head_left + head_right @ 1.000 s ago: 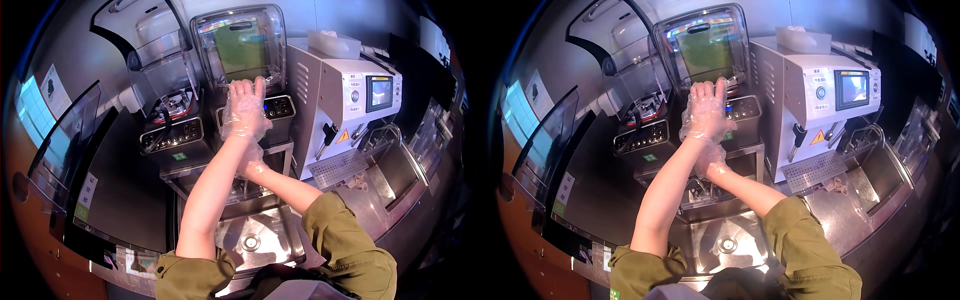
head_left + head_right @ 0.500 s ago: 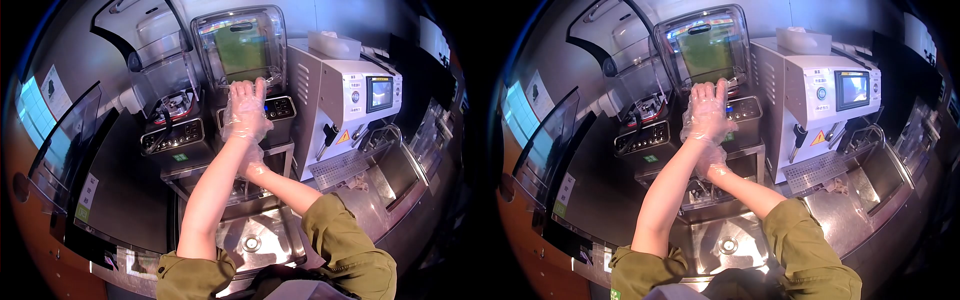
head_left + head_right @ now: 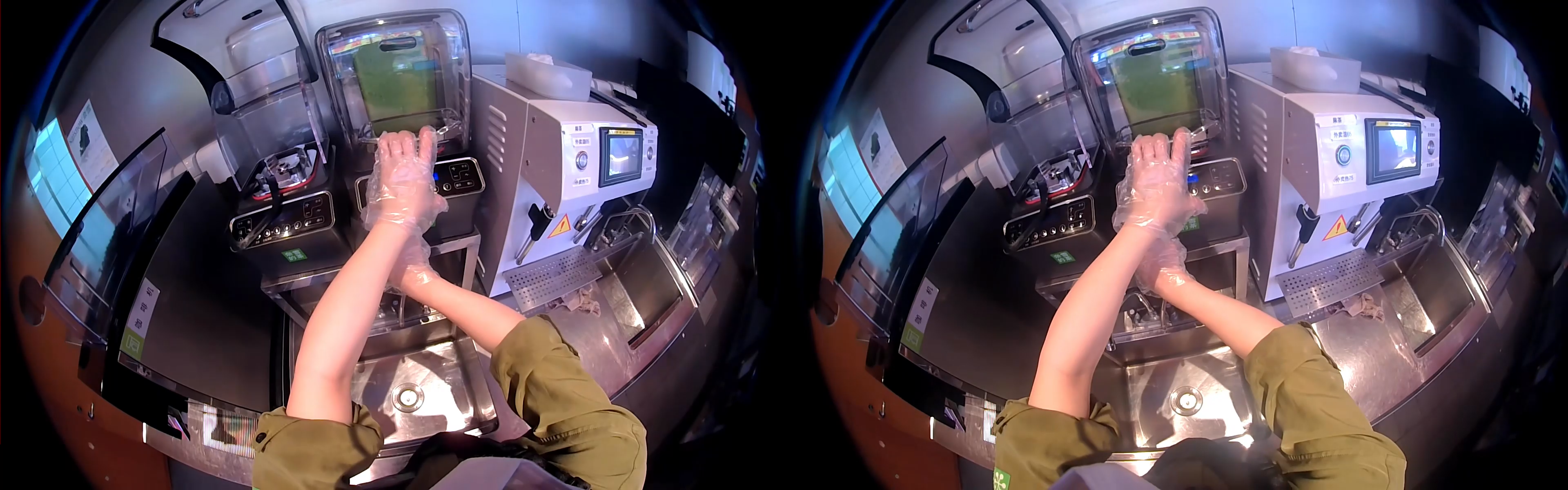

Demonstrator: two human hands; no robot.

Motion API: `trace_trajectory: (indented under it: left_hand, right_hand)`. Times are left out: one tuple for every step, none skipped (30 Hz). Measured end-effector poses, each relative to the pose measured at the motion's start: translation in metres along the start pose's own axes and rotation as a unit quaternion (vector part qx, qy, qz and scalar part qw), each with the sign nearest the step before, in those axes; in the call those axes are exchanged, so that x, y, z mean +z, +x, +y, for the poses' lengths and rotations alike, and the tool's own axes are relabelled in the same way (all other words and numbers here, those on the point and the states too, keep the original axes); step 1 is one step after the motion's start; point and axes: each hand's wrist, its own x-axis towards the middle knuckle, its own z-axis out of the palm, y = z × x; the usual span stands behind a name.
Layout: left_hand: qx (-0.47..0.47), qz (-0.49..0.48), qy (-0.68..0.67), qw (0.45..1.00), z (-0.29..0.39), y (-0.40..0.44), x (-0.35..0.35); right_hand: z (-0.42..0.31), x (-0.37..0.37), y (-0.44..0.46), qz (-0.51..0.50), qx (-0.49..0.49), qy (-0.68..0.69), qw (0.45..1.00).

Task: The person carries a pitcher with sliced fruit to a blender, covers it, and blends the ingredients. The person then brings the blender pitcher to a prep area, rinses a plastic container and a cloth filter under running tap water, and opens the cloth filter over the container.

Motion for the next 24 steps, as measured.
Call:
trace_trajectory:
  left_hand:
    - [0.0,0.005,-0.002,1.0,0.0,0.0,0.001]
    - [0.0,0.011,-0.005,1.0,0.001,0.0,0.001]
    - [0.0,0.009,-0.005,1.0,0.001,0.0,0.001]
    - [-0.001,0.007,-0.005,1.0,0.002,0.0,-0.001]
    - [-0.001,0.005,-0.005,1.0,0.002,-0.001,-0.002]
    - [-0.001,0.003,-0.007,1.0,0.002,-0.001,-0.002]
    - [-0.002,0.002,-0.009,1.0,0.002,-0.001,-0.003]
    - [-0.002,0.0,-0.01,1.0,0.002,-0.001,-0.003]
    - [-0.003,0.0,-0.007,1.0,0.002,-0.001,-0.002]
    - [-0.003,-0.001,-0.004,1.0,0.002,-0.001,-0.002]
    - [-0.004,-0.002,-0.001,1.0,0.002,-0.001,-0.001]
    - [-0.003,0.002,-0.001,1.0,0.002,-0.001,0.0]
    - [-0.002,0.005,-0.001,1.0,0.002,-0.001,0.001]
    - [-0.001,0.008,-0.001,1.0,0.001,-0.001,0.001]
    - [-0.001,0.007,-0.001,1.0,0.001,-0.001,0.001]
    - [-0.001,0.005,-0.001,1.0,0.001,0.0,0.001]
    - [-0.002,0.003,-0.002,1.0,0.001,0.0,0.001]
    - [-0.002,0.003,-0.003,1.0,0.001,0.0,0.001]
    - [-0.003,0.002,-0.004,1.0,0.002,0.0,0.0]
    - [-0.003,0.001,-0.006,1.0,0.002,0.0,0.0]
    - [-0.002,0.003,-0.006,1.0,0.002,-0.001,0.0]
    - [-0.001,0.005,-0.006,1.0,0.002,-0.001,0.001]
    - [0.001,0.007,-0.006,1.0,0.002,-0.001,0.001]
    - [0.0,0.004,-0.004,1.0,0.002,-0.001,0.001]
  right_hand:
    - [0.0,-0.003,-0.002,-0.002,0.018,0.053,0.998]
    - [0.001,0.004,0.0,0.016,-0.007,-0.032,0.999]
    - [0.003,0.018,0.004,0.033,-0.032,-0.116,0.992]
    - [0.003,0.022,0.006,0.049,-0.056,-0.2,0.977]
    - [0.002,0.026,0.007,0.044,-0.046,-0.182,0.981]
    - [0.002,0.028,0.009,0.04,-0.036,-0.164,0.985]
    - [0.002,0.029,0.01,0.035,-0.026,-0.146,0.988]
    - [0.005,0.048,0.015,0.108,-0.024,-0.318,0.942]
    - [0.011,0.083,0.024,0.177,-0.021,-0.478,0.86]
    - [0.013,0.101,0.029,0.211,-0.017,-0.542,0.813]
    - [0.015,0.114,0.032,0.245,-0.008,-0.601,0.761]
    - [0.015,0.127,0.036,0.251,0.001,-0.582,0.774]
    - [0.013,0.133,0.039,0.256,0.01,-0.562,0.787]
    - [0.012,0.139,0.041,0.261,0.02,-0.542,0.799]
    - [0.011,0.144,0.043,0.266,0.029,-0.521,0.81]
    - [0.01,0.135,0.04,0.244,0.026,-0.451,0.858]
    - [0.009,0.125,0.037,0.222,0.026,-0.377,0.899]
    - [0.007,0.084,0.024,0.168,0.013,-0.246,0.955]
    - [0.007,0.074,0.021,0.151,0.01,-0.145,0.978]
    - [0.006,0.064,0.017,0.136,0.011,-0.042,0.99]
    - [0.007,0.07,0.018,0.16,0.022,0.024,0.987]
    - [0.006,0.069,0.017,0.184,0.034,0.09,0.978]
    - [0.006,0.067,0.017,0.161,0.051,0.144,0.975]
    - [0.006,0.065,0.016,0.138,0.069,0.197,0.968]
